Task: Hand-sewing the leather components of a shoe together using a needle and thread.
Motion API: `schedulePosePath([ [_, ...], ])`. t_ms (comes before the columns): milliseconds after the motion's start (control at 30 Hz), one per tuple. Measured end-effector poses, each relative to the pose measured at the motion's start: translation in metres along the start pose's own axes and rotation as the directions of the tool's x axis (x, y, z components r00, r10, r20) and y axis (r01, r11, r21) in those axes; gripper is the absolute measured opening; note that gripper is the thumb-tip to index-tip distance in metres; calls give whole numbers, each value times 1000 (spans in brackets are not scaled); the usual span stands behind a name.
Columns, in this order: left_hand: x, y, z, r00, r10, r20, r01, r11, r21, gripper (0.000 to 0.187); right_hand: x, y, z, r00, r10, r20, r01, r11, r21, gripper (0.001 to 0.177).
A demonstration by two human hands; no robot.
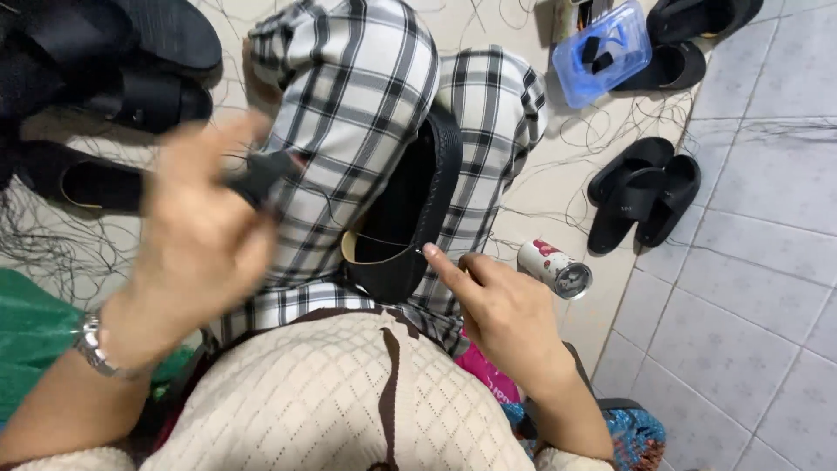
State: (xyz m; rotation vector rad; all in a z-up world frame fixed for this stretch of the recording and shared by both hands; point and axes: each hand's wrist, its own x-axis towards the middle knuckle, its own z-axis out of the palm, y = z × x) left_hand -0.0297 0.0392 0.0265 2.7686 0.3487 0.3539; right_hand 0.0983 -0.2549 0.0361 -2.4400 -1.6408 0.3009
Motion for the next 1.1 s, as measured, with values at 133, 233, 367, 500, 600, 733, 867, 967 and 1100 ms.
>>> schedulePosePath([
  [133, -1, 33, 19, 919, 233, 317, -7, 816, -578, 31, 7, -1, -4, 996, 14, 89, -9, 998, -57, 74],
  [233, -18, 40, 54, 859, 294, 419, -62, 873, -484, 33, 13, -16, -11, 988, 70, 137, -43, 980, -195, 69],
  [367, -24, 43, 70, 884, 417, 213, -266, 822, -504, 29, 18, -46, -10, 994, 45, 96, 4, 888, -460, 53],
  [500, -21, 41, 69, 899, 425, 105, -310, 788, -532, 34, 30, -44, -4, 980, 45, 193, 70, 832, -550, 72],
  [600, -15, 30, 51, 856, 348, 384, -111, 847, -520, 30, 28, -31, -5, 988, 30, 151, 10, 965, -263, 57],
  [733, 1, 13, 23, 933, 300, 199, -151, 828, -541, 35, 21, -31, 0, 985, 136, 108, -107, 965, -239, 26],
  [867, 5, 16, 24, 808, 414, 419, 523, -176, -834, 22, 16, -25, 5, 981, 149, 124, -143, 988, -57, 49],
  [967, 13, 30, 25, 655, 119, 746, 622, 476, -622, 34, 18, -21, 7, 998, 60, -2, -60, 995, -84, 19],
  [1100, 9, 35, 45, 719, -21, 694, 607, 505, -613, 22, 15, -20, 11, 996, 27, -81, -30, 999, -36, 24],
])
